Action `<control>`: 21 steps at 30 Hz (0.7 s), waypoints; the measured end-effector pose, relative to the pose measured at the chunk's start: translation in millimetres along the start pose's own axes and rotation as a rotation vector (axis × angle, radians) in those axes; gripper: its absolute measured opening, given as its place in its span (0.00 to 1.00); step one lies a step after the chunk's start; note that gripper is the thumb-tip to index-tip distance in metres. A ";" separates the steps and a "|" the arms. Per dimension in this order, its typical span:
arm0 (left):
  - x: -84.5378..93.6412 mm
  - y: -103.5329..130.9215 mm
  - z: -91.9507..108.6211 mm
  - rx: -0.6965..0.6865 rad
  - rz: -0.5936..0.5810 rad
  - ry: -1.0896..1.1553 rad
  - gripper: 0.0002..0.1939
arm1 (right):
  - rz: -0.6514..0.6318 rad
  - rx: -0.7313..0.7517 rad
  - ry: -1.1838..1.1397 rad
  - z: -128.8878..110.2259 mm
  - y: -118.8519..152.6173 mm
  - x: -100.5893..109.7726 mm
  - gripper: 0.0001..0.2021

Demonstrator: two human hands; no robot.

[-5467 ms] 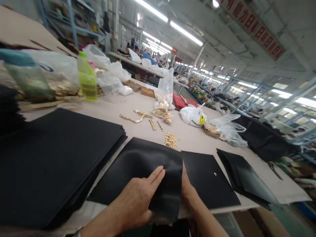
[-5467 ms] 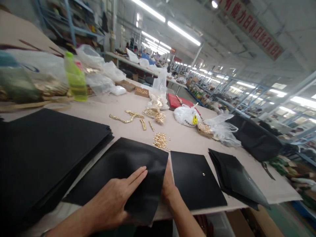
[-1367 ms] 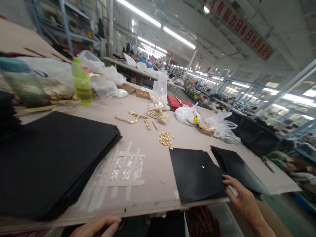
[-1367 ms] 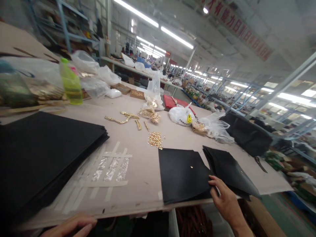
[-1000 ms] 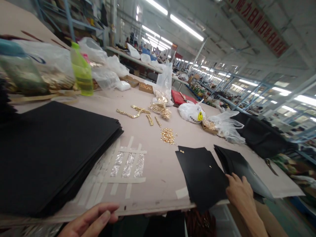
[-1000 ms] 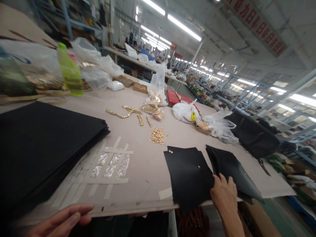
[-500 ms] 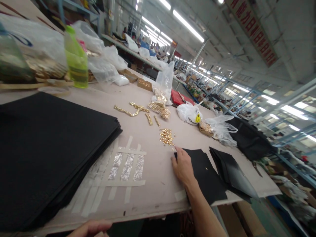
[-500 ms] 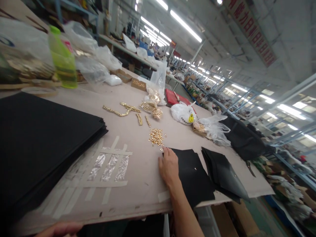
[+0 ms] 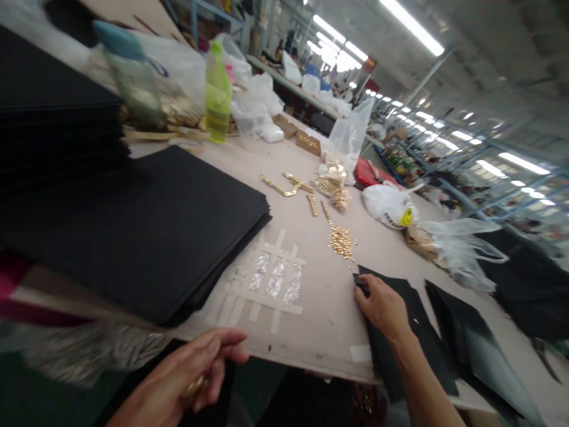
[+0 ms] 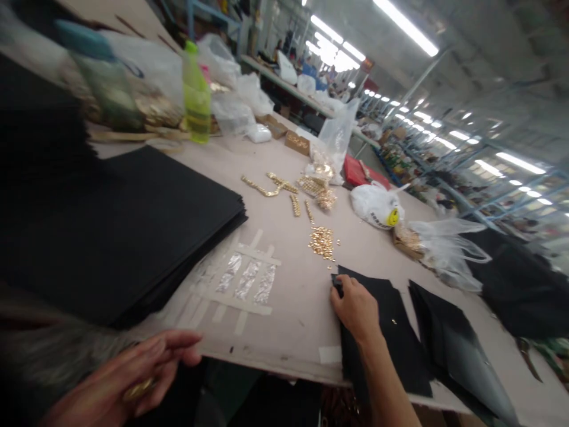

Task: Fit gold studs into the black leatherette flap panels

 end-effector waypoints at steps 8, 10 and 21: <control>-28.4 11.2 38.8 -0.034 -0.315 0.349 0.27 | 0.036 -0.141 -0.222 -16.8 -2.3 19.0 0.16; -26.7 13.6 42.7 -0.071 -0.293 0.261 0.30 | 0.057 -0.004 -0.548 -66.6 15.7 44.2 0.15; -11.7 25.9 44.9 -0.160 -0.136 0.577 0.30 | -0.139 0.675 -1.023 -271.6 119.4 64.2 0.12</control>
Point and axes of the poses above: each hand's wrist, its own y-axis away from the middle knuckle, its own x-axis out of the back of the hand, z = x × y, the point moved 7 cm from there along -y, towards the middle knuckle, and after that the axes turned 1 degree about -y, right-handed, at the moved point
